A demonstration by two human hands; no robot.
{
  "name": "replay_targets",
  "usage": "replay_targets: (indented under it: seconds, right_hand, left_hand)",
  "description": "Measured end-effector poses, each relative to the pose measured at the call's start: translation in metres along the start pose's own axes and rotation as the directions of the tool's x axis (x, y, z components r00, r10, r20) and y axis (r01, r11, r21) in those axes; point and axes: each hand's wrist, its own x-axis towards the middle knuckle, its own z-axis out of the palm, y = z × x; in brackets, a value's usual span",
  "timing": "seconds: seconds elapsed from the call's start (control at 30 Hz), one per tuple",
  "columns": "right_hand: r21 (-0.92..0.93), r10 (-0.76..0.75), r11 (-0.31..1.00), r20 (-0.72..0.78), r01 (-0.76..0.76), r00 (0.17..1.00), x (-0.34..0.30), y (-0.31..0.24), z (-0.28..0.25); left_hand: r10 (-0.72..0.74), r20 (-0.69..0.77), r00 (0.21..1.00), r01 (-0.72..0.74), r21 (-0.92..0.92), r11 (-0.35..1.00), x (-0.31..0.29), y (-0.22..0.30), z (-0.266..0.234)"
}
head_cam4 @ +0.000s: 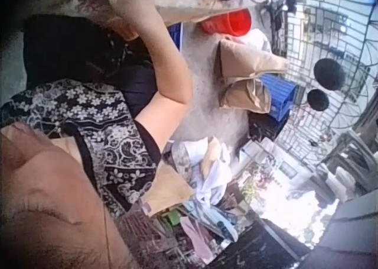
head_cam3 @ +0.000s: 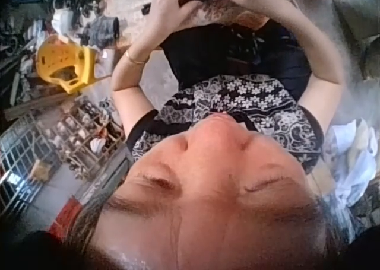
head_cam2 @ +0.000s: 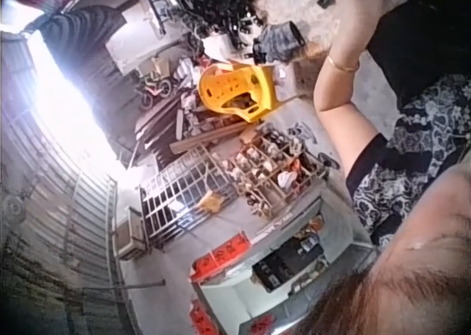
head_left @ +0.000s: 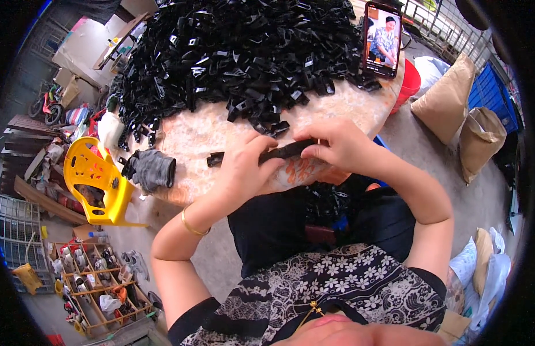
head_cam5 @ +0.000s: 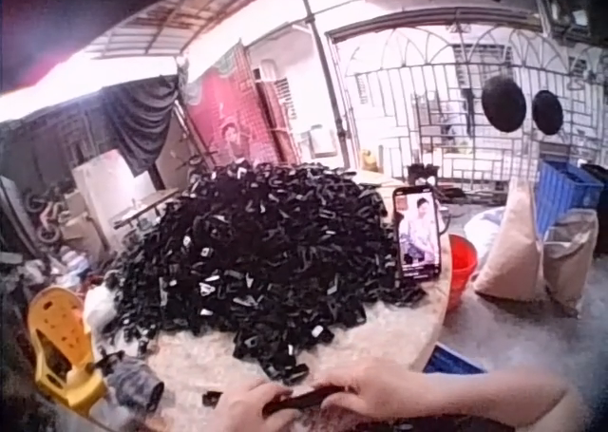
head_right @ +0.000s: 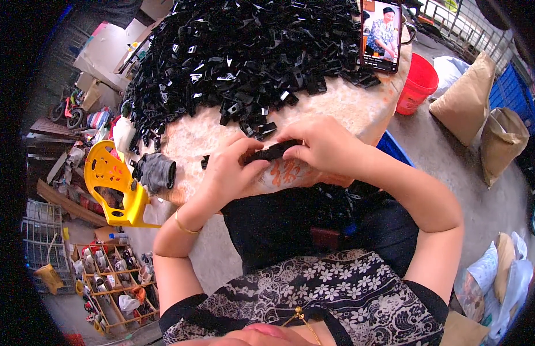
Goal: The person assembles small plastic parts by hand, repeatedly taking pieces from a pile, fitting and snapping them together, and placing the assembled components on the table.
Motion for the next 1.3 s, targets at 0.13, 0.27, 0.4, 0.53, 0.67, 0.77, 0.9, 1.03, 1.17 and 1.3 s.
replay_targets:
  seconds: [0.13, 0.27, 0.4, 0.53, 0.67, 0.77, 0.9, 1.03, 1.17, 1.3]
  right_hand:
    - [-0.365, -0.037, 0.931, -0.026, 0.025, 0.999, -0.003, -0.002, -0.009]
    - [-0.433, -0.096, 0.895, 0.053, 0.110, 0.994, 0.000, -0.003, -0.010]
    - [-0.420, -0.276, 0.872, 0.006, 0.253, 0.961, 0.012, -0.004, 0.004]
    - [-0.317, -0.181, 0.927, 0.089, 0.200, 0.980, 0.009, -0.004, -0.003]
    - [-0.235, 0.137, 0.971, 0.354, -0.053, 0.925, 0.007, -0.018, -0.027]
    - [-0.177, 0.013, 0.984, 0.039, -0.005, 0.999, 0.013, -0.005, -0.010]
    - [-0.393, -0.138, 0.912, -0.024, 0.118, 0.990, 0.032, 0.015, 0.014]
    - [-0.457, -0.176, 0.876, -0.001, 0.156, 0.984, 0.033, 0.023, 0.010]
    - [-0.466, -0.118, 0.881, -0.057, 0.078, 0.991, 0.022, 0.016, -0.006]
    - [-0.353, -0.002, 0.935, -0.072, -0.024, 0.997, 0.016, 0.020, -0.014]
  left_hand:
    - [-0.007, -0.015, 1.000, 0.007, 0.002, 1.000, -0.001, -0.002, -0.002]
    - [-0.011, -0.007, 1.000, 0.010, -0.033, 0.999, 0.002, 0.000, -0.001]
    - [-0.013, 0.003, 1.000, 0.013, -0.070, 0.997, 0.005, 0.002, 0.005]
    - [0.211, 0.042, 0.977, -0.212, 0.023, 0.977, 0.004, -0.001, -0.007]
    - [0.186, -0.032, 0.982, -0.167, 0.306, 0.937, -0.012, -0.010, -0.050]
    - [-0.181, 0.040, 0.983, 0.163, 0.277, 0.947, -0.019, -0.042, -0.061]
    - [-0.183, -0.079, 0.980, 0.181, -0.034, 0.983, 0.006, -0.053, -0.031]
    - [0.018, -0.191, 0.982, -0.039, -0.104, 0.994, 0.047, -0.048, -0.024]
    - [0.141, -0.326, 0.935, 0.030, 0.469, 0.883, 0.059, -0.080, -0.052]
    - [0.173, -0.255, 0.952, 0.013, 0.593, 0.805, 0.060, -0.099, -0.060]
